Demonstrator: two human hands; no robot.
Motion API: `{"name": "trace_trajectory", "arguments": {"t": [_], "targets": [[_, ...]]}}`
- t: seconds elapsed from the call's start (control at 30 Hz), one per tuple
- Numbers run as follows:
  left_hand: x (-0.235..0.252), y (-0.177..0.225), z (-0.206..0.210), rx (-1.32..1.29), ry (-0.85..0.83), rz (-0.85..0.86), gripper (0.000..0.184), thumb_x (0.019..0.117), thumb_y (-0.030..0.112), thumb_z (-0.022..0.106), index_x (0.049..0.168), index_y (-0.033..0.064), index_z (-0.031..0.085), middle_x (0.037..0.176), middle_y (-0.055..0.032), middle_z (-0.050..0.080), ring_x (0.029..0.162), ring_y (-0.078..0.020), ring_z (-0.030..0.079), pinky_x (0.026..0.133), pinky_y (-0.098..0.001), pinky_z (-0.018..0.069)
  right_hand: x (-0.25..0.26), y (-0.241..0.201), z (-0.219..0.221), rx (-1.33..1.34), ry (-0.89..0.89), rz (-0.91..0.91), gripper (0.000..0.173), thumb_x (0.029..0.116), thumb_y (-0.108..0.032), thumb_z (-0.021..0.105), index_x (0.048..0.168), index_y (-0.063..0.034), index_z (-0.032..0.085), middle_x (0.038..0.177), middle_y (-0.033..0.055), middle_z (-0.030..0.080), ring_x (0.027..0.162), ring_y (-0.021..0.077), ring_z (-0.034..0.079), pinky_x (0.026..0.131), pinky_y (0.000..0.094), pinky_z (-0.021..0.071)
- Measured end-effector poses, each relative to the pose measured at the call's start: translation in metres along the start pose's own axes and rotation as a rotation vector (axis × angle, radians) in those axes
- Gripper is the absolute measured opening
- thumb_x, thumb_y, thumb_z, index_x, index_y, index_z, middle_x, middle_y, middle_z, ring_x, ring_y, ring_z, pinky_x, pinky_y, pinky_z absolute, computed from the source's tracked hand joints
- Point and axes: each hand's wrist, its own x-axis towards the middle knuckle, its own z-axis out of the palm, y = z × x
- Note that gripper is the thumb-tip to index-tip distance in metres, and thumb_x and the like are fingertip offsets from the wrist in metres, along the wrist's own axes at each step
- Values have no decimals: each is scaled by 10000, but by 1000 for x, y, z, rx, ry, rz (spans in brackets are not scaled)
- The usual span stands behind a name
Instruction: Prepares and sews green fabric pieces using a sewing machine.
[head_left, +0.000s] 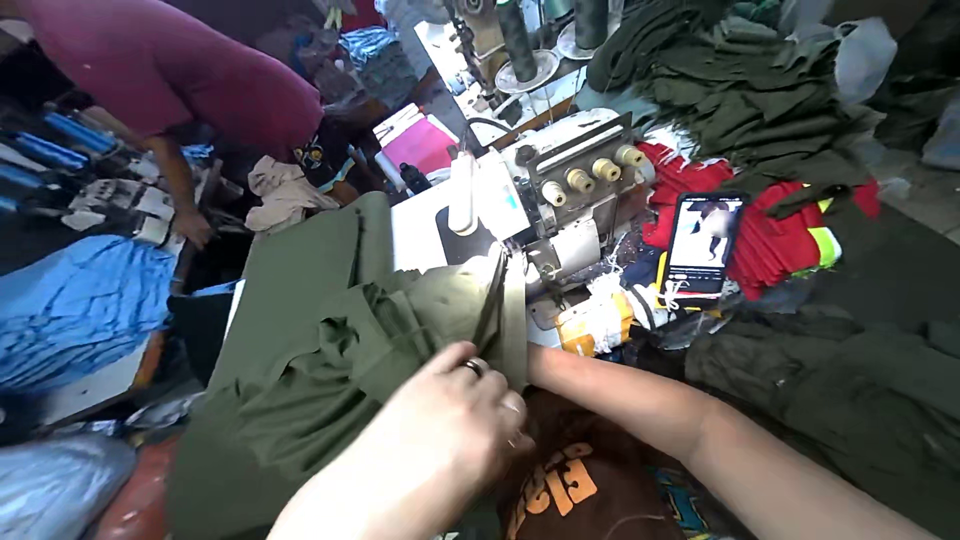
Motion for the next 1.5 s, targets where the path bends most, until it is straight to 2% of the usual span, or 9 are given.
{"name": "trace_trajectory", "arguments": {"t": [0.1, 0.2, 0.37, 0.53, 0.97, 1.1, 1.23, 1.4, 1.5], "targets": [[-32, -35, 6, 113, 82, -265, 376, 1017, 350, 527, 901, 63, 739, 847, -107, 727, 825, -301, 732, 909, -562, 545, 10, 7, -15, -193, -54, -108, 349, 1058, -183, 535, 1284, 63, 636, 1285, 291, 637, 1248, 441, 591, 1072, 607, 433], [-64, -66, 9, 117, 181, -384, 323, 1012, 293, 561, 959, 52, 769, 827, -87, 730, 817, -267, 725, 989, -579, 494, -9, 30, -40, -213, -144, -242, 275, 1063, -182, 523, 1165, 12, 689, 1051, 223, 706, 963, 370, 697, 880, 572, 532], [-70, -79, 11, 76, 211, -406, 190, 970, 177, 634, 999, 37, 758, 883, -93, 737, 839, -260, 720, 1035, -580, 454, -35, 11, -82, -5, 462, -228, 157, 1014, -147, 623, 1015, -41, 738, 933, 78, 680, 639, 119, 622, 597, 306, 571], [-65, -77, 4, 109, 181, -410, 192, 962, 216, 666, 1000, 58, 767, 886, -87, 734, 860, -261, 716, 1067, -588, 417, -7, -7, -74, -319, 636, -403, 140, 928, -165, 744, 1020, -59, 741, 989, 108, 704, 881, 253, 704, 752, 467, 596], [-80, -79, 22, 12, 285, -362, 208, 932, 270, 680, 934, 79, 761, 825, -46, 687, 826, -207, 671, 1038, -556, 407, -12, -4, -58, -205, 872, -585, 86, 886, -37, 728, 972, -37, 729, 994, 95, 699, 927, 176, 682, 803, 324, 580], [-74, -69, 23, 81, 311, -336, 160, 952, 203, 666, 912, 73, 751, 759, -54, 639, 773, -230, 641, 969, -528, 425, -17, 14, -47, -213, 825, -662, 102, 945, -135, 710, 953, -35, 728, 975, 93, 696, 886, 147, 679, 774, 280, 580], [-72, -66, 29, 141, 372, -338, 144, 946, 134, 643, 861, 49, 722, 748, -80, 628, 776, -261, 633, 983, -520, 422, -21, 34, -36, -277, 738, -454, 229, 1033, -213, 570, 1026, -61, 742, 918, 75, 727, 800, 168, 701, 734, 347, 583], [-73, -61, 33, 13, 458, -395, 265, 955, 301, 686, 846, 61, 717, 809, -68, 662, 817, -207, 644, 1003, -504, 409, -5, 25, -60, -215, 896, -187, 130, 957, -142, 718, 996, -25, 678, 853, 121, 695, 744, 273, 689, 670, 500, 562], [-78, -58, 34, -71, 491, -444, 280, 949, 339, 701, 859, 75, 725, 843, -45, 690, 831, -159, 644, 1006, -483, 404, 1, 20, -71, -206, 860, -110, 194, 952, -155, 728, 1104, -47, 673, 893, 134, 704, 773, 314, 693, 685, 554, 555]]}}
